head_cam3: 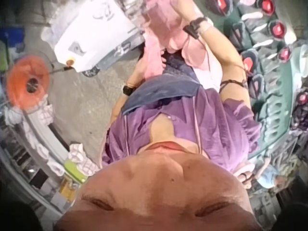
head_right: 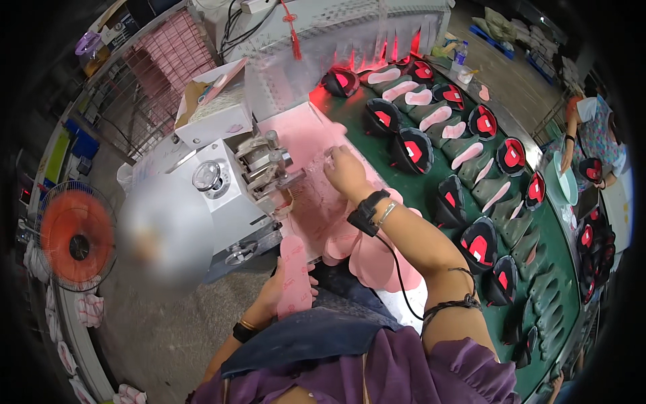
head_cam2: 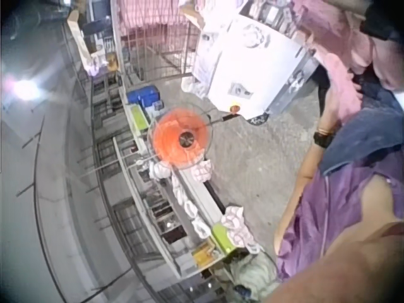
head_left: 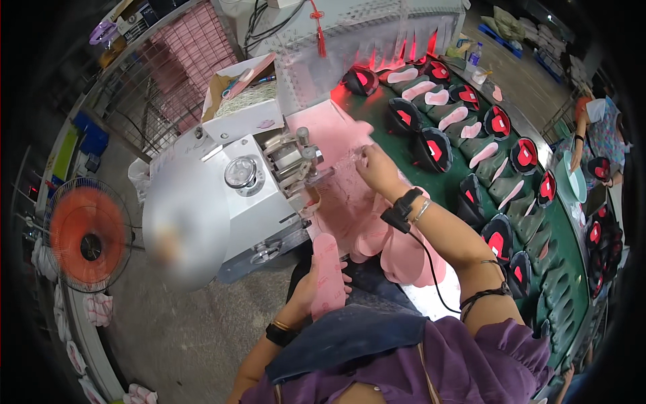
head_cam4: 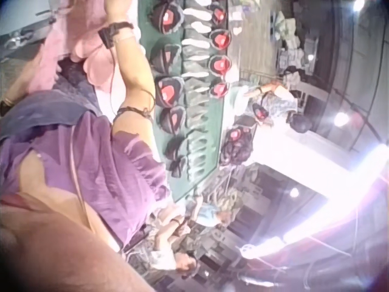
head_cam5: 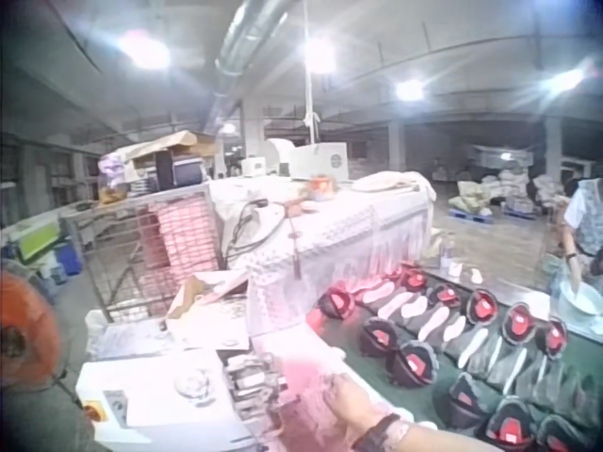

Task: The recorder is operating a machine to process pink shoe insoles and placing them onto a conveyor belt in a factory setting.

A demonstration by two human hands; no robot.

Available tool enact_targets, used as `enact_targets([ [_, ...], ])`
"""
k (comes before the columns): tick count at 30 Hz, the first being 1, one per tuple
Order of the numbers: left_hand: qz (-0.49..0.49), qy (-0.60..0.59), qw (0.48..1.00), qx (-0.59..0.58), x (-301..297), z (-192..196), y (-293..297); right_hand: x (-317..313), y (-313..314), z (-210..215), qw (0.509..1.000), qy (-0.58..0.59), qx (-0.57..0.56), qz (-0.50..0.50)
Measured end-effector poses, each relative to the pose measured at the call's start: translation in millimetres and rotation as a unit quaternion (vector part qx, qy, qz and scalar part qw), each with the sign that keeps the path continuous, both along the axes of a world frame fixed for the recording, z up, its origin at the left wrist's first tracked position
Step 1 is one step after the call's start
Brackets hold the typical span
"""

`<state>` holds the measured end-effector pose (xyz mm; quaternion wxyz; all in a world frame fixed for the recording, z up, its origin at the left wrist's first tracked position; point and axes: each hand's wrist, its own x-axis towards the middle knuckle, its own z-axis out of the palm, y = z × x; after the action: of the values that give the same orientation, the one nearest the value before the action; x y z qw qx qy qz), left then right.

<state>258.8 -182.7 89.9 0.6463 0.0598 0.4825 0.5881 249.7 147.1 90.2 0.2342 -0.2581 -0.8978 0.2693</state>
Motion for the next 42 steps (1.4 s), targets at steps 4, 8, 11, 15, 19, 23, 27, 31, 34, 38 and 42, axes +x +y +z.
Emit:
enact_targets([
  [4,0.022,-0.078,0.997,-0.008,-4,-2,2,-5,2,-18,0.999,-0.031,0.01,-0.03],
  [8,0.034,-0.066,0.997,-0.027,-2,12,1,-45,-25,-39,0.975,-0.001,-0.219,-0.039],
  [11,0.05,-0.047,0.997,-0.031,-2,18,-4,-79,-31,-43,0.963,0.041,-0.259,-0.065],
  [15,0.044,-0.019,0.998,-0.035,2,27,-3,-94,10,-56,0.94,0.096,-0.318,-0.073],
  [19,0.019,-0.003,0.999,-0.037,3,16,-1,-42,25,-21,0.882,0.18,-0.427,-0.083],
  [23,-0.021,-0.029,0.998,0.054,-2,-7,-3,96,86,15,0.872,0.25,-0.379,-0.184],
  [27,-0.007,-0.159,0.985,0.065,-15,-38,-8,286,151,0,0.837,0.25,-0.253,-0.416],
  [31,0.01,-0.036,0.996,-0.083,-6,-4,37,500,140,-24,0.76,0.102,-0.08,-0.637],
  [34,0.012,0.094,0.991,-0.097,10,2,54,633,122,-60,0.693,-0.016,-0.002,-0.72],
  [38,0.041,0.085,0.99,-0.105,8,-6,57,699,105,-69,0.64,-0.127,-0.05,-0.756],
  [42,0.045,0.117,0.985,-0.121,11,-5,59,704,111,-87,0.63,-0.151,-0.063,-0.759],
])
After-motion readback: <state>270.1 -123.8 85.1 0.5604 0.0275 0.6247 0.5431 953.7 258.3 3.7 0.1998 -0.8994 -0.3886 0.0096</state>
